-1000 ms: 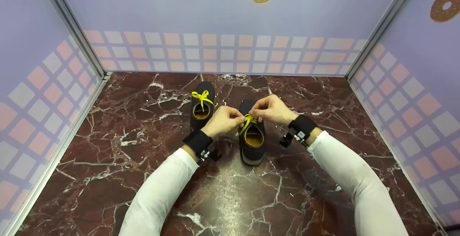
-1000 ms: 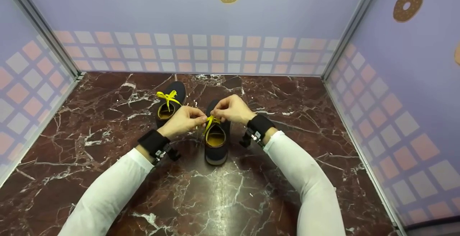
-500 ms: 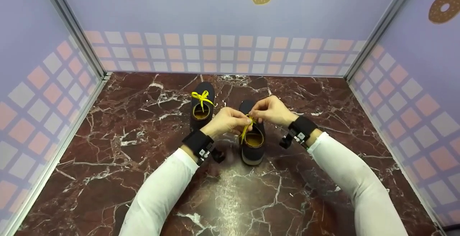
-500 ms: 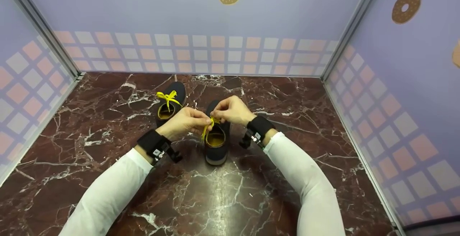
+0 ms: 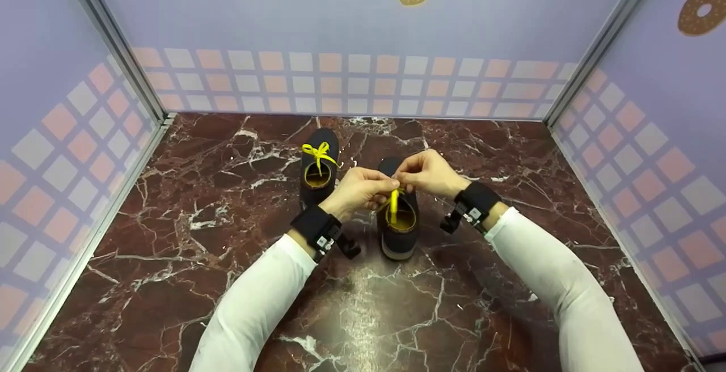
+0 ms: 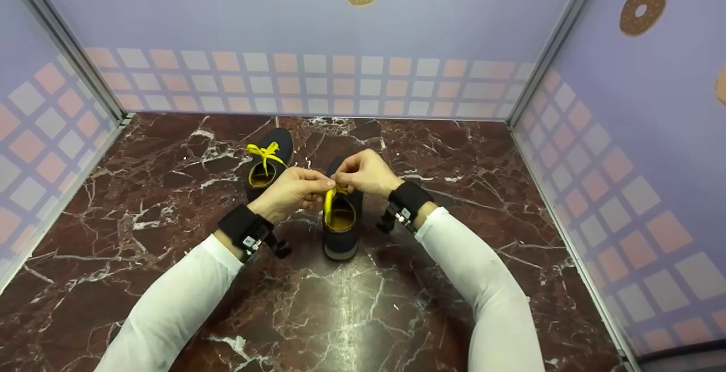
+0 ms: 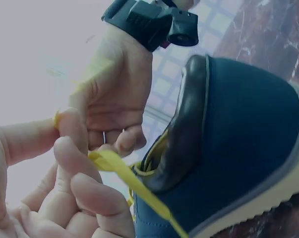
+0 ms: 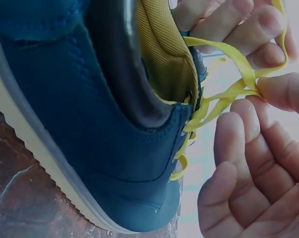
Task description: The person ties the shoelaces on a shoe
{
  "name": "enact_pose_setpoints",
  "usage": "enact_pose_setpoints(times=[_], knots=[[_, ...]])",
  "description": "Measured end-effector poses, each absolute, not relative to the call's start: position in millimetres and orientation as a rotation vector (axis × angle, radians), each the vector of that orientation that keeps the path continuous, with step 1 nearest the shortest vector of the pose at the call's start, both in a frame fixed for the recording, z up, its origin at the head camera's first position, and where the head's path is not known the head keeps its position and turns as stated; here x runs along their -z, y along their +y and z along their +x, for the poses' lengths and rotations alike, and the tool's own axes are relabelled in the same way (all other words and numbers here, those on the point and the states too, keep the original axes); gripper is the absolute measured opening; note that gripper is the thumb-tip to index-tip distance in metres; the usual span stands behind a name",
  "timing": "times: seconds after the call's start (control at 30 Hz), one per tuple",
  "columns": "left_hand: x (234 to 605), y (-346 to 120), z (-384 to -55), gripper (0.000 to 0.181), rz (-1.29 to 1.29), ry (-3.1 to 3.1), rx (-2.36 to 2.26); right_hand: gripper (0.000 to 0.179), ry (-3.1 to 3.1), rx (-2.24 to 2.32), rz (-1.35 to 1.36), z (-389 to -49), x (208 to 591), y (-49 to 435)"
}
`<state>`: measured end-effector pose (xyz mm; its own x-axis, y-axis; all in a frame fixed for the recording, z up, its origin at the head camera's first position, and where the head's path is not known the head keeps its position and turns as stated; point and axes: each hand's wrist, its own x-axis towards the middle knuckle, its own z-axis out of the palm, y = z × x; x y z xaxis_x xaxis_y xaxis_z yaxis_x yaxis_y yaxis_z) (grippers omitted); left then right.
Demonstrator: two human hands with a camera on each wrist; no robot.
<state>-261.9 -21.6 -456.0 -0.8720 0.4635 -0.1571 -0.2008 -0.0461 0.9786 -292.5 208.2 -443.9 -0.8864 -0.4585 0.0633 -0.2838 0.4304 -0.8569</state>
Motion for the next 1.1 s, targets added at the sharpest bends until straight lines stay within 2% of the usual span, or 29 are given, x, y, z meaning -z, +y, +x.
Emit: enact_pose_setpoints(times=[0.17, 0.57, 0.9, 1.1], knots=[[456.0, -12.8, -254.4, 0.007, 0.221, 1.789, -1.988, 0.017, 2.503, 1.443, -0.646, -293.0, 444.2, 208.2], [456.0, 4.2, -240.7, 0.012, 0.219, 2.026, -1.882, 0.017, 2.549, 1.428, -0.645, -294.1, 444.5, 207.1], [457.2, 19.6, -235.8, 0.014, 0.199, 2.005, -2.010, 0.017, 2.574, 1.391, -0.677, -295.5, 443.1, 212.1], [456.3, 19.5, -236.3, 0.020, 0.339, 2.052, -1.871, 0.016, 2.584, 1.391, -0.651, -295.8, 442.6, 212.5]])
